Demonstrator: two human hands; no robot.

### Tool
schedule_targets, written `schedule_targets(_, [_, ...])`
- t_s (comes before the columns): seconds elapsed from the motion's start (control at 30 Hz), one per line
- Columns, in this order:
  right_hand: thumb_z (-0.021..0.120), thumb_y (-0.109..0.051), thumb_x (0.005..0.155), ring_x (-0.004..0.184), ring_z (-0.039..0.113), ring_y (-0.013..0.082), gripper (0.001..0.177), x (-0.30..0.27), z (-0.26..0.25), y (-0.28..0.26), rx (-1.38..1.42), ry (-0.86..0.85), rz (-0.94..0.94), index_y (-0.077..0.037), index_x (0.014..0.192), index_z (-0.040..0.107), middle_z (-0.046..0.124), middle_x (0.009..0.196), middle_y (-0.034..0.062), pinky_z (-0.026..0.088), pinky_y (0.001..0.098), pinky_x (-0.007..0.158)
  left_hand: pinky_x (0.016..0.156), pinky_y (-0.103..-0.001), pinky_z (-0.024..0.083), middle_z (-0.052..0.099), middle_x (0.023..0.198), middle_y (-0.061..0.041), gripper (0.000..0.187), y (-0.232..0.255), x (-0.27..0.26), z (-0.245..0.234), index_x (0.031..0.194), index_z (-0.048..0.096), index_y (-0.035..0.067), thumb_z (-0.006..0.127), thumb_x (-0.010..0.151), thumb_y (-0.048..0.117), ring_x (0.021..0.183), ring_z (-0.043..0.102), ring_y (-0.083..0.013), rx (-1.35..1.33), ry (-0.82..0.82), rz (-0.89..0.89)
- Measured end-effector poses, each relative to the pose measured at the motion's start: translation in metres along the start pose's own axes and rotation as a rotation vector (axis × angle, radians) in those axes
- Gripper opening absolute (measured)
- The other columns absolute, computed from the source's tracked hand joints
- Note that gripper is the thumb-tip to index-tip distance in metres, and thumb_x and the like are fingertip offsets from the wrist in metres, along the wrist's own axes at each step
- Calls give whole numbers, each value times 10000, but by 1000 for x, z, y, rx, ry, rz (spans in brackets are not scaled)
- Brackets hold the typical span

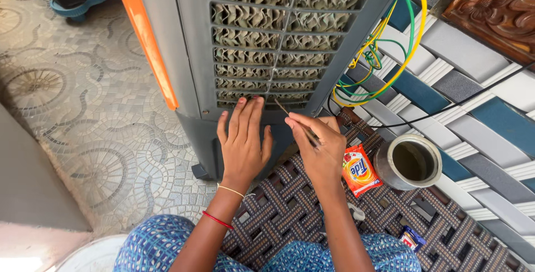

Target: The person uses a small wooden stick to align and fix the horizontal slats on the front panel of an air cooler while sitting on the floor.

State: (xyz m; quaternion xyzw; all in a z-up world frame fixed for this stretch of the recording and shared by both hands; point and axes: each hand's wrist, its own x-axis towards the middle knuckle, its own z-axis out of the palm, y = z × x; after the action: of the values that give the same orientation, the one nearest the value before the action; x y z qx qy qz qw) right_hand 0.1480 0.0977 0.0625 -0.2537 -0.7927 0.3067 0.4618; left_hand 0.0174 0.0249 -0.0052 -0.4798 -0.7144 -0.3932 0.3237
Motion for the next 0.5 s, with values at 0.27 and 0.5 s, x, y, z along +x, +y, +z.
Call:
schedule_targets(0.27, [730, -179, 944, 846, 611, 225, 139, 27, 1, -7, -354, 10, -319, -94, 1027, 802, 782, 984, 9, 498, 366, 811, 1148, -494, 280, 586, 1397, -32, 358, -11, 1, 14, 1273, 525, 129, 680, 953, 171, 1391, 485, -240, -115, 19, -22])
schedule_targets(0.5, [684, -198, 979, 885, 623, 226, 160, 38, 10, -4, -355, -53, -309, -95, 1017, 800, 785, 1013, 3, 517, 348, 813, 1067, -483, 311, 588, 1391, -48, 393, -9, 3, 10, 1276, 504, 117, 691, 933, 158, 1355, 498, -268, -179, 21, -34])
